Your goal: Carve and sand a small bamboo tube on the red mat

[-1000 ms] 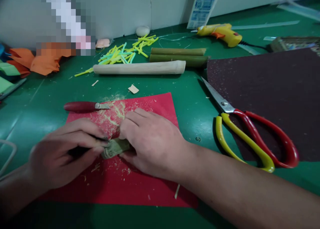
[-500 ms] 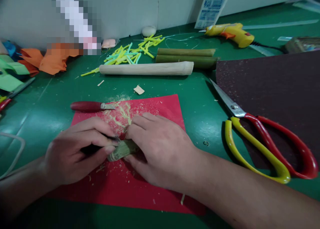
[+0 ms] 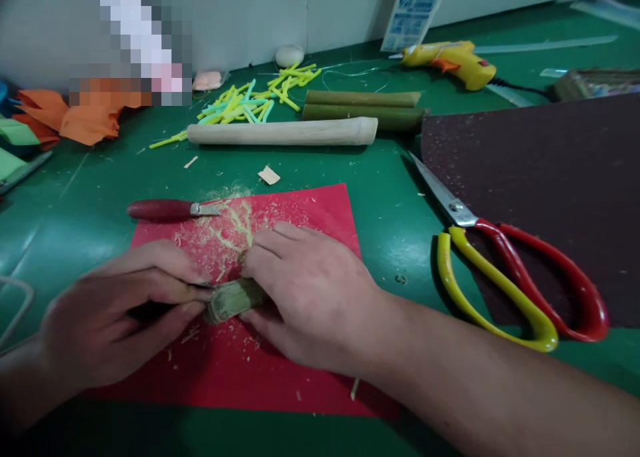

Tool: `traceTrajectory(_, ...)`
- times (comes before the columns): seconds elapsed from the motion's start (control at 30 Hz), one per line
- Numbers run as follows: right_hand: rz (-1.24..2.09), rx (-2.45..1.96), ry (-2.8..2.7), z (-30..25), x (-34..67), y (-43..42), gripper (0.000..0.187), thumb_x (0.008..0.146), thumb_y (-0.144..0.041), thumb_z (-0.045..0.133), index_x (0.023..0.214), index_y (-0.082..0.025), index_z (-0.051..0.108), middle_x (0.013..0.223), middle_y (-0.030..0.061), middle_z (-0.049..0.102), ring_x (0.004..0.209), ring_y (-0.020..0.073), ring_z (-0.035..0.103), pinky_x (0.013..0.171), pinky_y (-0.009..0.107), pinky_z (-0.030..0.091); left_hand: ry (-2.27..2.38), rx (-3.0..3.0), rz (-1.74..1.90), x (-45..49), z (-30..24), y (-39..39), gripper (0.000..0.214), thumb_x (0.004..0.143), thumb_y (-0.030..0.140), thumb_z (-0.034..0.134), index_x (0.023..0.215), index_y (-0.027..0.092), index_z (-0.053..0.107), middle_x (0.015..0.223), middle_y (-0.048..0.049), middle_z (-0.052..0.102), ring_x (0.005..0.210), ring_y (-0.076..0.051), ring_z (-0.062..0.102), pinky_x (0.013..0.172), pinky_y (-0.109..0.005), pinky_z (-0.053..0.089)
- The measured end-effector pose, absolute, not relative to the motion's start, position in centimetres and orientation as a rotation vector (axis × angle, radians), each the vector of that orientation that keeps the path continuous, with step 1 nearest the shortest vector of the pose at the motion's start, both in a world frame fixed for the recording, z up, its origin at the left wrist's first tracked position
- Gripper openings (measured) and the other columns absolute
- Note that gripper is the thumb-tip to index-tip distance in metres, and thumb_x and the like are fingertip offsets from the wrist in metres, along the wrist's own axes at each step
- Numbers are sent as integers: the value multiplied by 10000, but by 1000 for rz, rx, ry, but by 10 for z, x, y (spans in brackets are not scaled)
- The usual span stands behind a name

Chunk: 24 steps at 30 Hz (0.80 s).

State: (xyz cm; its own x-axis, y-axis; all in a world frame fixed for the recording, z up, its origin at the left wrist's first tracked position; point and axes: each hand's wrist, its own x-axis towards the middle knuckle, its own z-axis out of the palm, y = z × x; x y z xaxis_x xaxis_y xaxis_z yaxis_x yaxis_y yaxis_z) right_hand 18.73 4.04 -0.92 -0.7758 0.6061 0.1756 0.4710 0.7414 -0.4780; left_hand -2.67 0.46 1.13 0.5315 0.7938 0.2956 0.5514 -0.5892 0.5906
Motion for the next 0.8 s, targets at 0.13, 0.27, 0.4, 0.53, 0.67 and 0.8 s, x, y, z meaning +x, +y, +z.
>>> traceTrajectory(0.13,575,-817,-2606,-9,188,40,178,772,-290,563,891,-160,588,891,59,614,818,198,516,713,318,381,1071,2323,762,-26,9,6,112,782,115,585,839,202,626,839,-36,634,775,-136,615,654,-258,532)
traceTrajectory(0.27,598,-818,-2616,-9,188,40,182,782,-298,553,903,-167,588,897,66,618,820,205,521,710,325,381,1070,2385,724,-31,11,3,126,786,126,589,876,207,625,873,-39,652,791,-137,624,697,-267,544)
traceTrajectory(0.4,611,-815,-2618,-9,187,41,195,776,-297,560,919,-168,589,914,76,619,852,218,526,735,339,387,1007,2443,728,-31,14,6,179,773,94,601,920,194,615,869,-31,661,791,-121,623,699,-237,538)
traceTrajectory(0.53,598,-817,-2613,-9,187,41,196,778,-303,562,913,-163,592,912,73,622,852,217,531,736,339,391,977,2425,740,-29,15,9,208,763,91,620,943,192,604,857,-19,670,800,-116,631,712,-226,539)
traceTrajectory(0.67,604,-804,-2613,-9,188,41,205,781,-315,562,913,-161,588,918,66,615,856,209,523,737,335,388,1027,2505,751,-33,16,6,269,761,142,646,1022,179,592,865,-29,687,791,-131,644,722,-229,543)
traceTrajectory(0.8,605,-822,-2615,-10,187,40,185,783,-302,564,907,-165,584,919,63,612,861,203,514,744,331,383,1012,2499,718,-35,19,5,266,771,121,622,1031,173,598,900,-35,679,813,-127,639,725,-223,540)
